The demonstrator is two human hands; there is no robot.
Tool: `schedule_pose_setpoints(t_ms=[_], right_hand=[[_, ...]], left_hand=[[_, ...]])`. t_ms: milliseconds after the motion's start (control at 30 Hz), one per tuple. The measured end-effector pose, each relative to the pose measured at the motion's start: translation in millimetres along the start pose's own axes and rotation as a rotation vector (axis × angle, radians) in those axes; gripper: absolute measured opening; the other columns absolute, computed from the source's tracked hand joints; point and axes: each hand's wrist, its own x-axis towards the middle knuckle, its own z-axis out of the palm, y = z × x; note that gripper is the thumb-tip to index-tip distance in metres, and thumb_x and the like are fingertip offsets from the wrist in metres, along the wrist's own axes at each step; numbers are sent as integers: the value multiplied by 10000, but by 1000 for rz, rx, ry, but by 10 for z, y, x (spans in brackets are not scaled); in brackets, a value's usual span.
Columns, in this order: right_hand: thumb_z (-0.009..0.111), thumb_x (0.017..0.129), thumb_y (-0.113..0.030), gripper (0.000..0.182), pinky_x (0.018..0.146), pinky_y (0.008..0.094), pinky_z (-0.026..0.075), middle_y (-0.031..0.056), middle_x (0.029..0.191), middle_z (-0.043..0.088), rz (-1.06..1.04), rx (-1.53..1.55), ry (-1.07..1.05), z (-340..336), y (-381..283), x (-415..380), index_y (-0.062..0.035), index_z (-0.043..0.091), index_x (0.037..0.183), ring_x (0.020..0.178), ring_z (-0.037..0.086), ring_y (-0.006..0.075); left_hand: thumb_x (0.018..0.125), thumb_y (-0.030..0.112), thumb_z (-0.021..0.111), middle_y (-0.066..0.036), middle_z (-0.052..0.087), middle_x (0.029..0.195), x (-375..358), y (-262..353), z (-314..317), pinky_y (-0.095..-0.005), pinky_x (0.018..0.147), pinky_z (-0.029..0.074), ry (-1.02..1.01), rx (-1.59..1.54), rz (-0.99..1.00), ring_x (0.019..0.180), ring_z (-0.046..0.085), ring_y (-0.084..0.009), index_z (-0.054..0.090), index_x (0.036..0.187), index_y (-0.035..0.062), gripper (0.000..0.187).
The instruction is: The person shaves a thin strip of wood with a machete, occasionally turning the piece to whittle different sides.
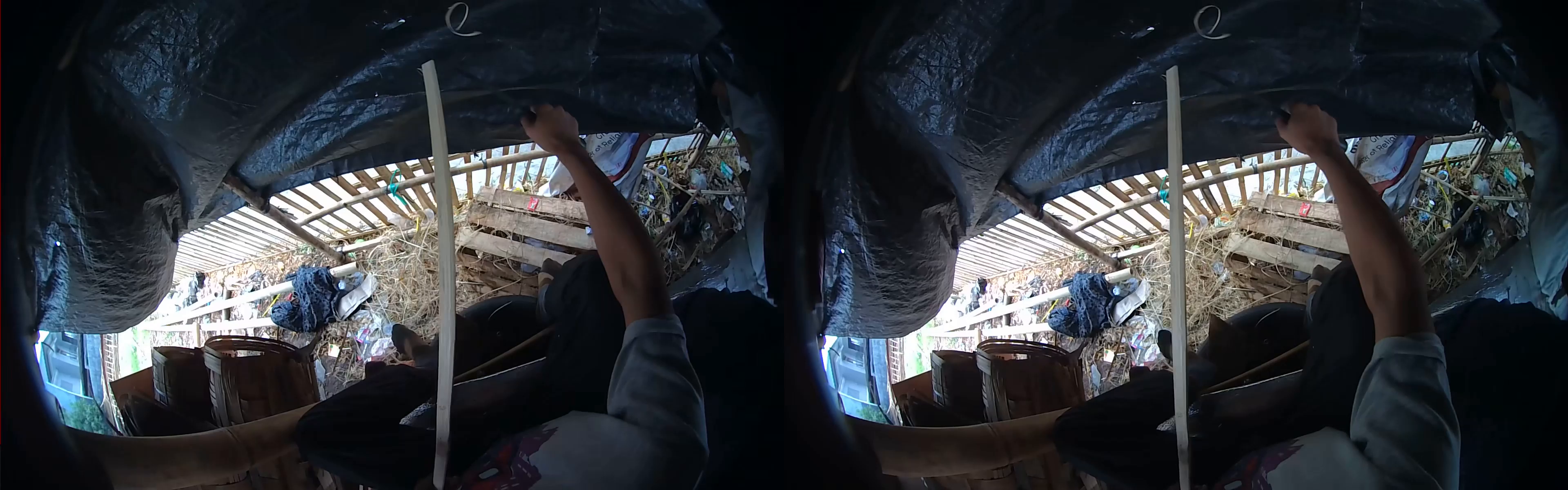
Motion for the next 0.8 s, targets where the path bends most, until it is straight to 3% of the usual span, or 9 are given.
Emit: schedule_pose_setpoints(t_ms=[133, 233, 367, 433, 533, 567, 600, 667, 800], right_hand=[[560, 775, -324, 291, 741, 445, 510, 191, 816, 654, -82, 106, -60, 214, 414, -41, -59, 656, 848, 836, 638, 360], [580, 770, -305, 274, 696, 429, 494, 183, 759, 646, -139, 275, -159, 161, 239, -113, -35, 627, 772, 793, 641, 357], [607, 816, -492, 467, 519, 325, 404, 51, 524, 514, -194, 581, -412, 119, -136, -308, -33, 609, 734, 512, 515, 145], [565, 897, -400, 386, 406, 248, 260, -50, 435, 333, -82, 908, -581, -91, -485, -534, -30, 630, 805, 368, 313, 50], [547, 905, -411, 405, 403, 249, 201, -81, 448, 248, -159, 1190, -715, -188, -765, -729, -16, 629, 878, 368, 219, 41], [601, 853, -460, 434, 423, 246, 289, -49, 468, 334, -109, 1157, -751, -197, -823, -735, -28, 642, 850, 415, 349, 42], [608, 856, -432, 405, 432, 246, 298, -50, 479, 343, -102, 1173, -770, -219, -870, -764, -28, 638, 853, 420, 350, 43], [615, 866, -346, 318, 448, 240, 300, -56, 500, 358, -81, 1192, -785, -289, -965, -830, -28, 624, 862, 432, 344, 45], [614, 880, -273, 224, 429, 250, 227, -77, 499, 305, -67, 1303, -821, -291, -1012, -900, -54, 579, 843, 426, 269, 39]], left_hand=[[871, 217, 617, -83, 594, 1049, 97, 383, -50, -264, 806, 464, 66, 13, 32, 906, 575, -138, 408, 1307, 74, 505], [855, 193, 629, -81, 608, 983, 189, 612, -63, -269, 795, 466, 119, 36, 84, 883, 587, -138, 466, 1232, 45, 437], [833, 161, 645, -79, 627, 896, 243, 698, -49, -276, 782, 468, 131, 73, 121, 852, 603, -137, 542, 1131, 5, 351], [823, 145, 653, -77, 637, 852, 257, 744, -51, -279, 775, 469, 132, 89, 137, 837, 611, -137, 581, 1081, -14, 311], [831, 130, 631, -109, 637, 886, 212, 1013, -79, -295, 787, 474, 81, 134, 99, 874, 614, -162, 585, 1090, -16, 301], [845, 124, 604, -142, 632, 942, 190, 1074, -73, -309, 803, 478, 30, 154, 53, 918, 613, -188, 570, 1125, -8, 311], [845, 124, 604, -142, 632, 942, 265, 813, -81, -309, 803, 478, 30, 157, 54, 918, 613, -188, 570, 1125, -8, 311], [878, 102, 532, -197, 579, 1098, 434, 314, -83, -342, 809, 491, 7, -1252, -233, 1014, 585, -258, 499, 1219, -1, 357], [889, 85, 492, -224, 523, 1187, 398, 524, -111, -338, 806, 495, -36, -1315, -262, 1076, 548, -306, 424, 1287, -5, 414]])
